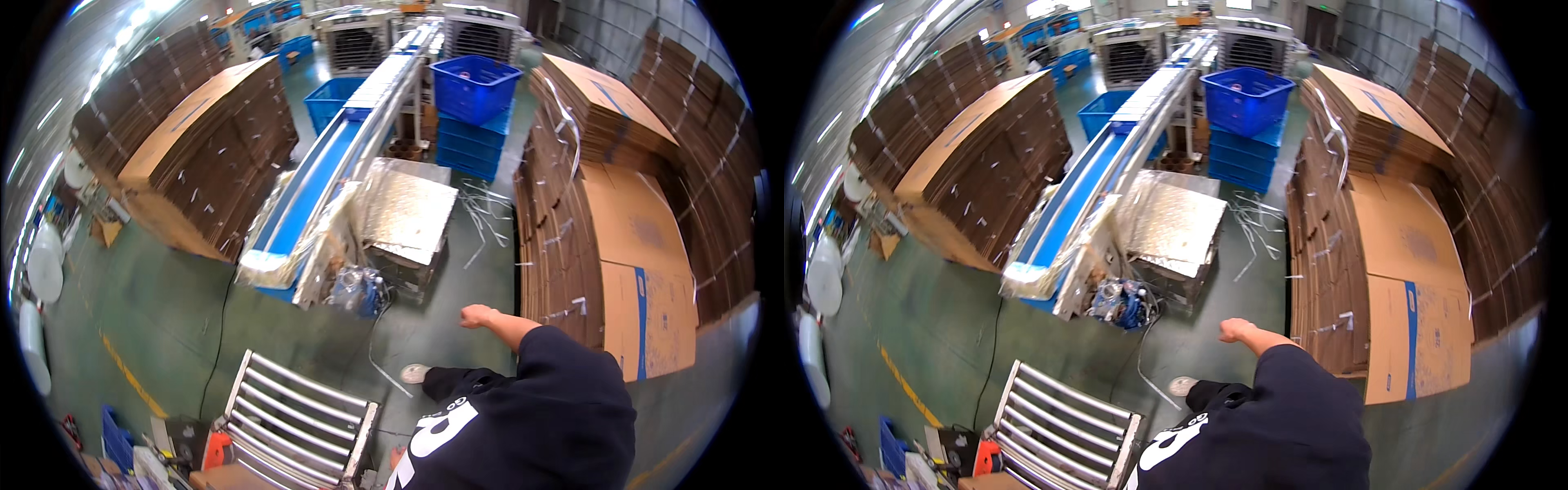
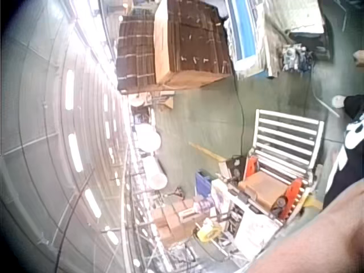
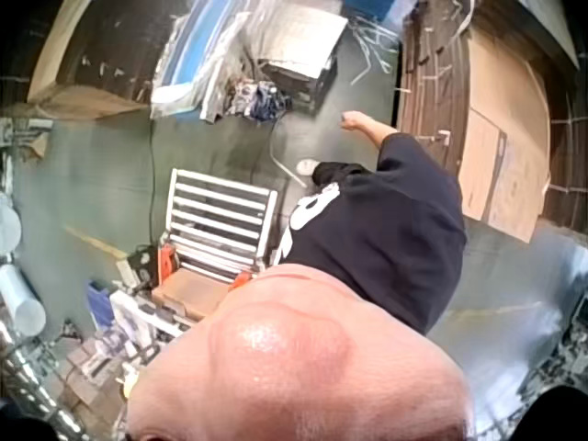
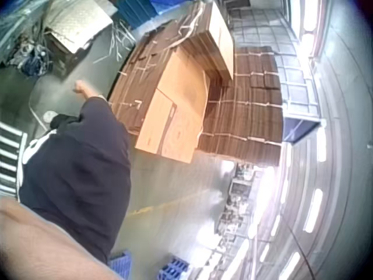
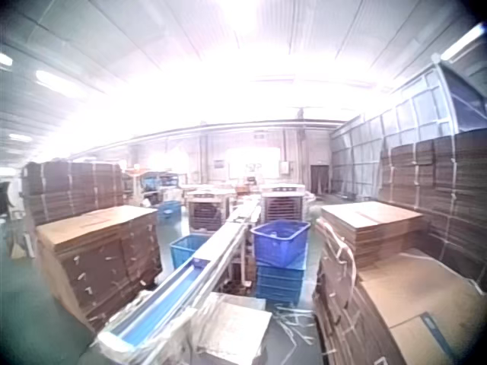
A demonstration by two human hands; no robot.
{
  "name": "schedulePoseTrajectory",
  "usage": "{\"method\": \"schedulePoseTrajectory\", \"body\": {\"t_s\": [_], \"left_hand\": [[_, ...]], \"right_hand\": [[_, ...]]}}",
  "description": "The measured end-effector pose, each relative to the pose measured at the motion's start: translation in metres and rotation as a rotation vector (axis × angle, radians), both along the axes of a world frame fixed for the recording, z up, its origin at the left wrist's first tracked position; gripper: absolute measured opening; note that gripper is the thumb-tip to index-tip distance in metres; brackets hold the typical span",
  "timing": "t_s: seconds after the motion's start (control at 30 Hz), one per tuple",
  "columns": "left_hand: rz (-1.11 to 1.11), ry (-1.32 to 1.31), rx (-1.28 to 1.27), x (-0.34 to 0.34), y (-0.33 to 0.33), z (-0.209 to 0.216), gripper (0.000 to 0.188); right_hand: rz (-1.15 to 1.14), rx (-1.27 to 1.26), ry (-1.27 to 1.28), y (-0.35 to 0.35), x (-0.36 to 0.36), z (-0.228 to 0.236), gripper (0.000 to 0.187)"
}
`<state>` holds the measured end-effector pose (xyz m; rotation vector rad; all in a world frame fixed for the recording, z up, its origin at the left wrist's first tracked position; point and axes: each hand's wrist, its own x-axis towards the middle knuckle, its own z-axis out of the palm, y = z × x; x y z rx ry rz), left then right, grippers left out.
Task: The person constructs cardboard boxes by hand, retrieves small packaged items from a conveyor belt, and stacks them inside the boxes before placing the boxes on a secondary conveyor.
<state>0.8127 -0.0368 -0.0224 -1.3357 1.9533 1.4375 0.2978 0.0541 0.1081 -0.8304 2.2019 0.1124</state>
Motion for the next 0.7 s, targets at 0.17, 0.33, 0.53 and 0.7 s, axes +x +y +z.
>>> {"method": "schedulePoseTrajectory", "body": {"t_s": [0.17, 0.33, 0.53, 0.7], "left_hand": [[-0.117, -0.038, 0.016, -0.023, -0.019, 0.013, 0.055], [-0.230, -0.147, 0.000, -0.088, -0.050, 0.027, 0.052], [-0.231, -0.149, -0.136, -0.195, -0.075, 0.016, 0.049], [-0.236, -0.052, -0.264, -0.362, -0.063, 0.009, 0.049]], "right_hand": [[-0.307, -0.166, 0.064, 0.103, -0.033, 0.017, 0.046], [-0.561, -0.832, 0.851, 0.173, -0.216, 0.089, 0.022], [-0.407, -0.773, 1.568, 0.257, -0.431, 0.335, 0.030], [-0.469, -0.239, 1.311, 0.316, -0.573, 0.374, 0.069]]}}
